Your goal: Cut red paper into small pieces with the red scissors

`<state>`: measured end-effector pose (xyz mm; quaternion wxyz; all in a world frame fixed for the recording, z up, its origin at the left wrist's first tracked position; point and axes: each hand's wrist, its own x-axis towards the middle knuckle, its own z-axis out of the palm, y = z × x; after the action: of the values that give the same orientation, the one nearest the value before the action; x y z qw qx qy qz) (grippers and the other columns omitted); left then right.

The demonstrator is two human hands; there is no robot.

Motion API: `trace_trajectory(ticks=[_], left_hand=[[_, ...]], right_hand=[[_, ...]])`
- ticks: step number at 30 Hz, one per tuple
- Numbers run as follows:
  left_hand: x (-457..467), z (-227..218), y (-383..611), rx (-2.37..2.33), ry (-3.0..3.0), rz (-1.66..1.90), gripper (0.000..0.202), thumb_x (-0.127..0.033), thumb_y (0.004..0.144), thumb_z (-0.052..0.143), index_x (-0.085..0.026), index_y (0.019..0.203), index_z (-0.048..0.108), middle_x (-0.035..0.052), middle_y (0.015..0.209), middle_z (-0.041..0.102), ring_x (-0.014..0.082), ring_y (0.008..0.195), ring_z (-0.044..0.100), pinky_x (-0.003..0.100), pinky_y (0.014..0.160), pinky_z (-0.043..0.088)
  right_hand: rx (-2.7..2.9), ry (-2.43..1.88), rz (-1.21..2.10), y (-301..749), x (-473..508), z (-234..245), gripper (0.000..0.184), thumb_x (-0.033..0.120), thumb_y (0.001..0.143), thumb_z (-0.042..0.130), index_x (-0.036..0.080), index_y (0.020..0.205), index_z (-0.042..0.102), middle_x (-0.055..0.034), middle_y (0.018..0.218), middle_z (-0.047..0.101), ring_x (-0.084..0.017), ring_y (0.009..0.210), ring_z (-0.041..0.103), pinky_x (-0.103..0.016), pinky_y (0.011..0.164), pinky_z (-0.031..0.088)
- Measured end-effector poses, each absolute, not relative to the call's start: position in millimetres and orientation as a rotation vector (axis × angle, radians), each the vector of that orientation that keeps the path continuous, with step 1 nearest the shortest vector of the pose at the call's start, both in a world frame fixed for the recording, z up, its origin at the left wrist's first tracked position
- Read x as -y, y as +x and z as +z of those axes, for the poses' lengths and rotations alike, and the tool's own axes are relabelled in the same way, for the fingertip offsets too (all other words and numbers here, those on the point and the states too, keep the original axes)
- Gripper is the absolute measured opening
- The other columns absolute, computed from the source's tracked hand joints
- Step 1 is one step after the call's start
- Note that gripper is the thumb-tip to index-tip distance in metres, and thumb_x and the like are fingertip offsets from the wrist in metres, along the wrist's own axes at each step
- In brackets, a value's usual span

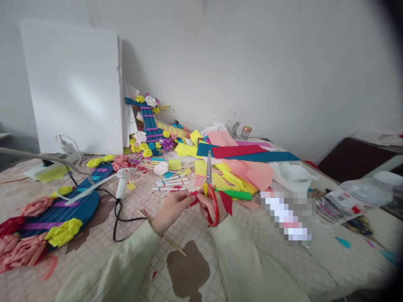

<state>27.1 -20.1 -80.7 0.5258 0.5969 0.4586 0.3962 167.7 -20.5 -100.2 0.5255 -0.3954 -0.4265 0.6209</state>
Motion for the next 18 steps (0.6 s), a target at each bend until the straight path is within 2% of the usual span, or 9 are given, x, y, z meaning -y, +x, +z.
trace_trajectory(ticks=[7, 12, 18], left_hand=[[17, -79, 28, -1.083, 1.438, 1.05, 0.028, -0.042, 0.071, 0.06, -0.015, 0.063, 0.058, -0.0005, 0.06, 0.055, 0.0129, 0.06, 0.049, 0.026, 0.06, 0.037], [8, -59, 28, -1.107, 1.395, 1.223, 0.029, -0.041, 0.073, 0.059, -0.016, 0.06, 0.053, -0.0029, 0.057, 0.049, 0.0113, 0.056, 0.045, 0.024, 0.056, 0.036], [2, -38, 24, -1.125, 1.398, 1.345, 0.022, -0.036, 0.076, 0.059, -0.014, 0.072, 0.059, 0.0017, 0.073, 0.059, 0.0145, 0.072, 0.053, 0.025, 0.067, 0.041]], right_hand=[[0.971, -0.993, 1.549, 171, 22, -92, 0.037, 0.049, 0.067, 0.061, 0.017, 0.068, 0.043, 0.0113, 0.041, 0.037, -0.002, 0.023, 0.028, -0.015, 0.026, 0.018], [1.011, -0.972, 1.685, 172, 26, -87, 0.041, 0.049, 0.062, 0.064, 0.017, 0.08, 0.045, 0.0099, 0.051, 0.045, -0.001, 0.029, 0.034, -0.015, 0.031, 0.022], [1.177, -0.963, 1.666, 167, 31, -95, 0.031, 0.043, 0.068, 0.062, 0.017, 0.08, 0.049, 0.0067, 0.055, 0.046, -0.003, 0.035, 0.036, -0.017, 0.035, 0.025]])
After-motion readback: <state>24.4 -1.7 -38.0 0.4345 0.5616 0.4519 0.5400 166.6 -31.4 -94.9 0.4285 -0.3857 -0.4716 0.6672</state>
